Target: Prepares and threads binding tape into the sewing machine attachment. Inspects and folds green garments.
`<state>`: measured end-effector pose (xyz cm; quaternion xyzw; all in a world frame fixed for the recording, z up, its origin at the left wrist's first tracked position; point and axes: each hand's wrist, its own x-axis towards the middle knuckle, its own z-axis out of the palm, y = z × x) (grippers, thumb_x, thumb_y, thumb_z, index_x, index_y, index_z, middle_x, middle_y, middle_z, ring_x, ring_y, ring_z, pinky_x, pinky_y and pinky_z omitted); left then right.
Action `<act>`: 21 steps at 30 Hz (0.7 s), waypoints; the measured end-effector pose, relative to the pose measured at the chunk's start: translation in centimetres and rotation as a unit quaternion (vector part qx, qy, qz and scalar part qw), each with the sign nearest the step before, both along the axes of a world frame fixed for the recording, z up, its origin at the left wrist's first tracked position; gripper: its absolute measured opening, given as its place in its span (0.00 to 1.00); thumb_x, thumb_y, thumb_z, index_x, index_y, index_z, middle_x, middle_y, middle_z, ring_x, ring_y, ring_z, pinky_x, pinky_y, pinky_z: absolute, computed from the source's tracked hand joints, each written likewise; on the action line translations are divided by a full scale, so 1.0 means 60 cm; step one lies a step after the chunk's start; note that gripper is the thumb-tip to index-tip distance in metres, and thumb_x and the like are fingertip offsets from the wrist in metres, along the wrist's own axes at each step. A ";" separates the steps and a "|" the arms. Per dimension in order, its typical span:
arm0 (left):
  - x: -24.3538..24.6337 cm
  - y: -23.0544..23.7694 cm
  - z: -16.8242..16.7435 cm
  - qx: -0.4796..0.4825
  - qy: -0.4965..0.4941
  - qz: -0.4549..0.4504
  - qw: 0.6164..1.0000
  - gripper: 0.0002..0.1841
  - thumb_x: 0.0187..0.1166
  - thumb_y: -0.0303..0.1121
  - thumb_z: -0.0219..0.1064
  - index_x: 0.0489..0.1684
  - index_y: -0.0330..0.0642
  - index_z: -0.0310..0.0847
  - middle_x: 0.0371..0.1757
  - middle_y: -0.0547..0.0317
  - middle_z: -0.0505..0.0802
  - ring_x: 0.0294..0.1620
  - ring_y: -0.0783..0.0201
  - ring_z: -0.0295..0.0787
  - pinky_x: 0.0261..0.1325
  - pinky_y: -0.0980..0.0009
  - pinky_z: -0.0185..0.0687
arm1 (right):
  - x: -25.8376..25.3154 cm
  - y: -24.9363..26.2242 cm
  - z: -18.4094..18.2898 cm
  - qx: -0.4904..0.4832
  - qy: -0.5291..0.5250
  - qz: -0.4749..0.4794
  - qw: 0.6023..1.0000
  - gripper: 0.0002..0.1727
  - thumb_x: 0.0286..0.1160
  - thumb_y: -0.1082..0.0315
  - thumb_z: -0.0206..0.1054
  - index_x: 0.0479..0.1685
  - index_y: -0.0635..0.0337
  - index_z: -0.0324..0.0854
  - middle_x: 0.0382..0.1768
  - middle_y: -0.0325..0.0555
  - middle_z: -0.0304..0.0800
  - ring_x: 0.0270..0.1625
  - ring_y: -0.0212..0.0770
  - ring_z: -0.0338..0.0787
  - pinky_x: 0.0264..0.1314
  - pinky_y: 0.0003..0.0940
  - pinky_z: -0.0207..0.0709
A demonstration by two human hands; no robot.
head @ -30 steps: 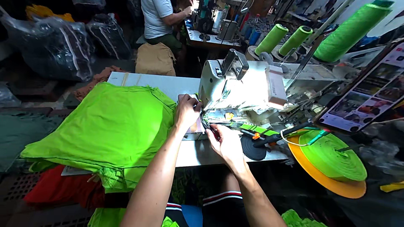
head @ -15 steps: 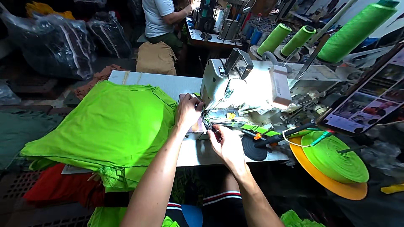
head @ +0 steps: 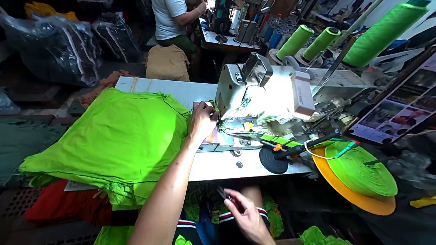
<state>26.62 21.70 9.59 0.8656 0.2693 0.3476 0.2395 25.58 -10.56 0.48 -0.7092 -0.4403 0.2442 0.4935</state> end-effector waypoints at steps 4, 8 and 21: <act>-0.006 -0.003 0.009 -0.013 -0.001 -0.013 1.000 0.11 0.80 0.40 0.69 0.38 0.45 0.93 0.49 0.53 0.88 0.59 0.53 0.83 0.60 0.54 0.80 | -0.037 -0.056 -0.035 -0.114 0.041 0.032 0.992 0.20 0.83 0.58 0.67 0.67 0.59 0.86 0.39 0.46 0.94 0.36 0.34 0.90 0.45 0.35 0.85; -0.004 0.009 0.024 -0.010 0.046 -0.025 0.999 0.10 0.77 0.43 0.71 0.43 0.49 0.94 0.56 0.52 0.88 0.63 0.49 0.82 0.59 0.48 0.81 | -0.045 -0.083 -0.029 -0.147 0.016 0.053 0.988 0.22 0.85 0.57 0.65 0.70 0.59 0.84 0.50 0.50 0.95 0.48 0.38 0.93 0.59 0.40 0.86; -0.031 0.031 0.055 -0.245 -0.108 0.024 0.963 0.15 0.84 0.43 0.69 0.54 0.41 0.87 0.43 0.53 0.95 0.38 0.61 0.94 0.49 0.58 0.91 | 0.028 0.052 0.081 -0.003 -0.262 -0.125 0.957 0.22 0.81 0.52 0.62 0.67 0.50 0.86 0.42 0.37 0.93 0.36 0.30 0.89 0.40 0.32 0.87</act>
